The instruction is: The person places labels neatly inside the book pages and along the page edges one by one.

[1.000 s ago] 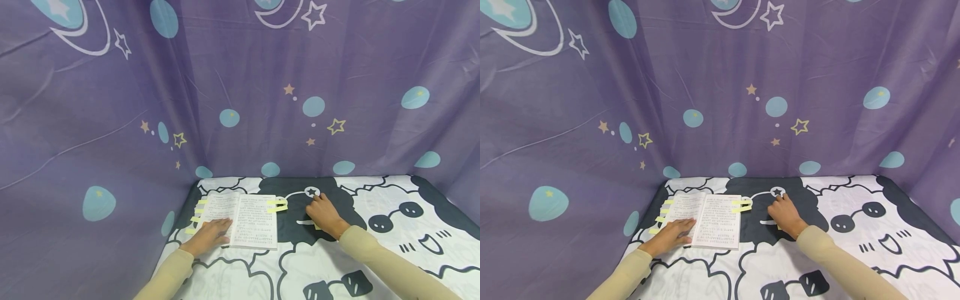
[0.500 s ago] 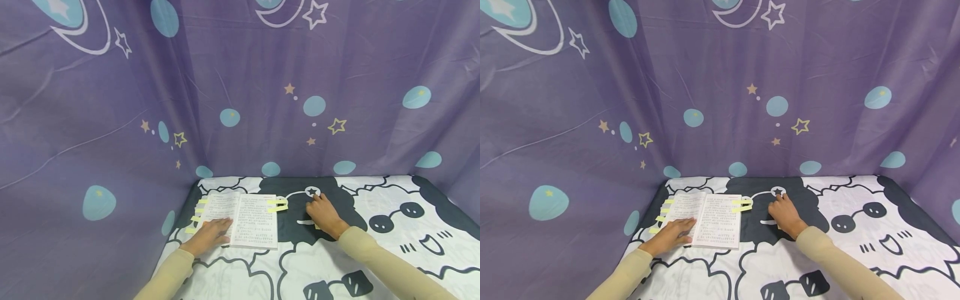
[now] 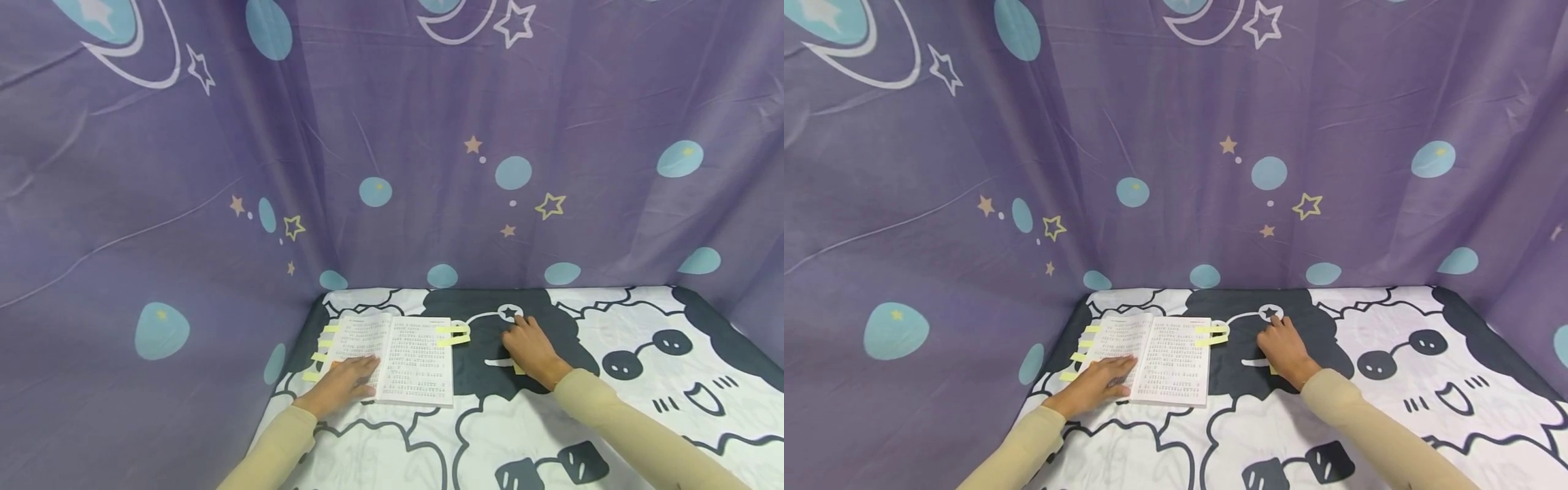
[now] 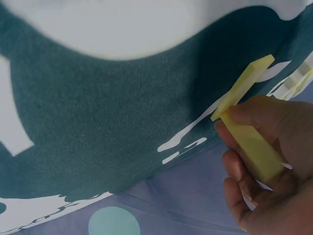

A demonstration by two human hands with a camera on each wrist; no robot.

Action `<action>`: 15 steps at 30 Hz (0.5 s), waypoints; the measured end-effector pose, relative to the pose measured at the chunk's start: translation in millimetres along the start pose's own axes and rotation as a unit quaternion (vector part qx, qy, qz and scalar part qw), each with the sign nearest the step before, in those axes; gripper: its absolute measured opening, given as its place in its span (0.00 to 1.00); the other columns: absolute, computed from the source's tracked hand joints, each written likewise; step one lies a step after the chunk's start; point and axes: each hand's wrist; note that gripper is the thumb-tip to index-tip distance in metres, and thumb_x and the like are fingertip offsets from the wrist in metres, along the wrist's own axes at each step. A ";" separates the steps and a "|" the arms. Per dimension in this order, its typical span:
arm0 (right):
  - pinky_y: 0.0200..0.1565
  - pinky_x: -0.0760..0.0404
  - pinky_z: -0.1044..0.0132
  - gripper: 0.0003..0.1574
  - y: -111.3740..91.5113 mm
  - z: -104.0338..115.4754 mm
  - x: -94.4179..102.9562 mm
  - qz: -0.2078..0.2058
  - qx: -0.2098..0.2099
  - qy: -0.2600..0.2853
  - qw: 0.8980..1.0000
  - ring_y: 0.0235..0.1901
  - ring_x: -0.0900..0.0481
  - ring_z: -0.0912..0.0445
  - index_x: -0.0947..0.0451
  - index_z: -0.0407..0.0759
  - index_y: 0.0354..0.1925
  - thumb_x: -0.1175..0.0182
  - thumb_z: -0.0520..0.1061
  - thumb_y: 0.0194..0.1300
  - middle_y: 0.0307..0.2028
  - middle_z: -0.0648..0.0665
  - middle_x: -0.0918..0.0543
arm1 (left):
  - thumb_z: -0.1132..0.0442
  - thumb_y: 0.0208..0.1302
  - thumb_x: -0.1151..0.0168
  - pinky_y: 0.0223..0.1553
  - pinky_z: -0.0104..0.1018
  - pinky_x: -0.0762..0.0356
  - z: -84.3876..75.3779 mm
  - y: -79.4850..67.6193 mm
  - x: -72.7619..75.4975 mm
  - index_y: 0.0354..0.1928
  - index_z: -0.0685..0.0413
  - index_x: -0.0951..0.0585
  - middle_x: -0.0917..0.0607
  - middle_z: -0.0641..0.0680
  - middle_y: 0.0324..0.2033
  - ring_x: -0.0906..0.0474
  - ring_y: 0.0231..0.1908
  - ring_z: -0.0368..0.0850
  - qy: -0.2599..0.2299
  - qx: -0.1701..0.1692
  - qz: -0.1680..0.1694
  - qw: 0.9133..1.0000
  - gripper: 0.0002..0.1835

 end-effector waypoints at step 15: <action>0.34 0.25 0.48 0.13 -1.2 -8.0 -7.3 -0.010 -0.036 0.030 0.999 0.31 0.22 0.42 0.23 0.37 0.25 0.25 0.32 0.44 0.20 0.41 0.18 | 0.51 0.71 0.36 0.73 0.58 0.38 -0.6 -0.5 -1.0 0.74 0.62 0.31 0.31 0.63 0.73 0.35 0.72 0.64 0.006 0.002 -0.003 1.000 0.36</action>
Point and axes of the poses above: each hand's wrist, its own y-axis towards the middle knuckle, its own x-axis out of the back of the hand, z = x × y
